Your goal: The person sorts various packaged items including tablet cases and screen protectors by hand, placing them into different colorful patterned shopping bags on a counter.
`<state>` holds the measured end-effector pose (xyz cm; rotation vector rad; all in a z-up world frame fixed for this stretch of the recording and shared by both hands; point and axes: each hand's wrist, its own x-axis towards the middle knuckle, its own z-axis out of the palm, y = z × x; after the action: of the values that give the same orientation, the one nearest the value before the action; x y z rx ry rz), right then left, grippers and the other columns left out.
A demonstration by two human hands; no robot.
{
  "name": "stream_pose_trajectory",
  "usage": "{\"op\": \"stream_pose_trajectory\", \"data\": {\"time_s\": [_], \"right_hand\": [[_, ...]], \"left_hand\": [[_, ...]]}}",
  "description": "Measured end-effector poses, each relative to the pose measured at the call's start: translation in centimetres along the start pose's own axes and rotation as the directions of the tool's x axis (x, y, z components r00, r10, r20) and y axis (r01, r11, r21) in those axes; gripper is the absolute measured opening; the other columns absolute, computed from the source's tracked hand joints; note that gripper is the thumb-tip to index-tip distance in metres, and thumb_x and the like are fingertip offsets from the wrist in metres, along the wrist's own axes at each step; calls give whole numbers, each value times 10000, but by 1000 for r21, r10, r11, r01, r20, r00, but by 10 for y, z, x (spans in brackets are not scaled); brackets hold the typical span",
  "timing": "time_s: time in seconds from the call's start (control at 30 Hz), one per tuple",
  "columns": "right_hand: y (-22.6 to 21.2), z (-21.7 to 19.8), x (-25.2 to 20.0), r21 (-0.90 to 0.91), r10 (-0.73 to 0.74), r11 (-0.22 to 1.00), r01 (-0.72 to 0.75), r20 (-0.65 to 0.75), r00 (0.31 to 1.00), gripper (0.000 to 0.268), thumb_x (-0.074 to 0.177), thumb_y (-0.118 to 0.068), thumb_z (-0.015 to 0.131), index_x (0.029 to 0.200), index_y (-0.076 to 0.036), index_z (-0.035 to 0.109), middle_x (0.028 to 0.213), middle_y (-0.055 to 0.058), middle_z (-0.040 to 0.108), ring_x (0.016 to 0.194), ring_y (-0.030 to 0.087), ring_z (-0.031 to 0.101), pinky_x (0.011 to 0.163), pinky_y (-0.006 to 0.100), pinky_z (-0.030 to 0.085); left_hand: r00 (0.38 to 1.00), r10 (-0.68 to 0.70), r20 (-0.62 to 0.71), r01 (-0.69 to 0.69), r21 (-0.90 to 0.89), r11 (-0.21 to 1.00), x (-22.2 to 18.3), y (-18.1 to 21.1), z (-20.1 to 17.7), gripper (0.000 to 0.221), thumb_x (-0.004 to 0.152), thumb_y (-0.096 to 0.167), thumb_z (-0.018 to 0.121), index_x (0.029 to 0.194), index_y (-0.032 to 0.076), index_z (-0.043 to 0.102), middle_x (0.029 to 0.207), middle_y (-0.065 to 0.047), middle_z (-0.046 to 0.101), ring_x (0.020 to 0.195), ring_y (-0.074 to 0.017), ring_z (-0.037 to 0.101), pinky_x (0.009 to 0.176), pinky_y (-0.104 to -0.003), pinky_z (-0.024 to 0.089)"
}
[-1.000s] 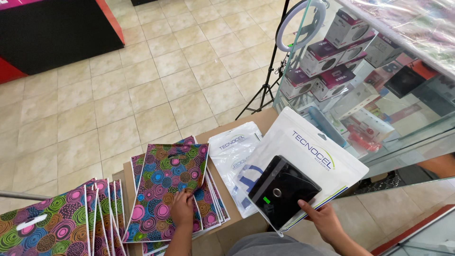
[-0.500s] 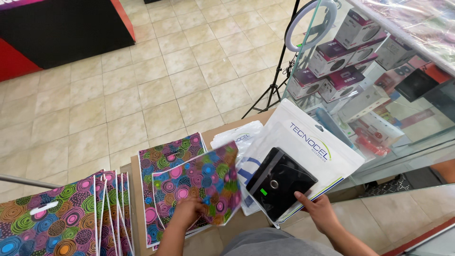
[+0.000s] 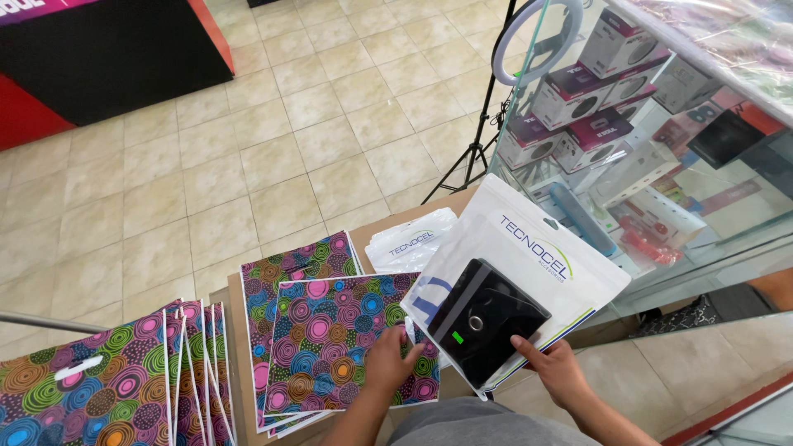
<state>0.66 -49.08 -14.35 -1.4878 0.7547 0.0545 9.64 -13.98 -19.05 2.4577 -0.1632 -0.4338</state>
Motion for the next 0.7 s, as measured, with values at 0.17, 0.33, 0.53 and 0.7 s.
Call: {"op": "stream_pose_trajectory", "data": {"time_s": [0.17,0.33,0.53,0.7], "right_hand": [[-6,-4,-16,19,3,1000,-3,-2,1000,239,979,-177,915,917,46,857,844,126,814,827,232,744,774,454,674],[4,-15,-12,34,-13,999,14,-8,1000,232,988,-194,908,890,8,848,837,99,824,827,210,753,779,444,663],[0,-17,-15,44,4,999,-3,-19,1000,237,995,-208,905,922,16,870,855,103,831,834,211,747,768,437,655],[-5,-10,-12,68,-7,998,9,-27,1000,250,994,-193,907,895,23,828,834,114,793,827,224,733,771,458,689]], "left_hand": [[992,8,125,-32,189,981,26,-11,73,896,969,676,880,1476,66,462,1431,-239,558,1215,-466,667,910,-609,612],[984,-68,166,45,135,990,34,-28,71,697,1005,406,909,1489,126,494,1540,-230,513,1240,-498,696,976,-624,622],[996,-88,16,89,-92,992,35,-55,61,105,959,215,734,983,132,793,1018,-139,847,970,-413,767,804,-544,525],[947,-322,-11,308,-266,913,28,-59,22,321,887,470,957,809,214,780,714,39,706,656,-141,584,623,-393,326]]}}
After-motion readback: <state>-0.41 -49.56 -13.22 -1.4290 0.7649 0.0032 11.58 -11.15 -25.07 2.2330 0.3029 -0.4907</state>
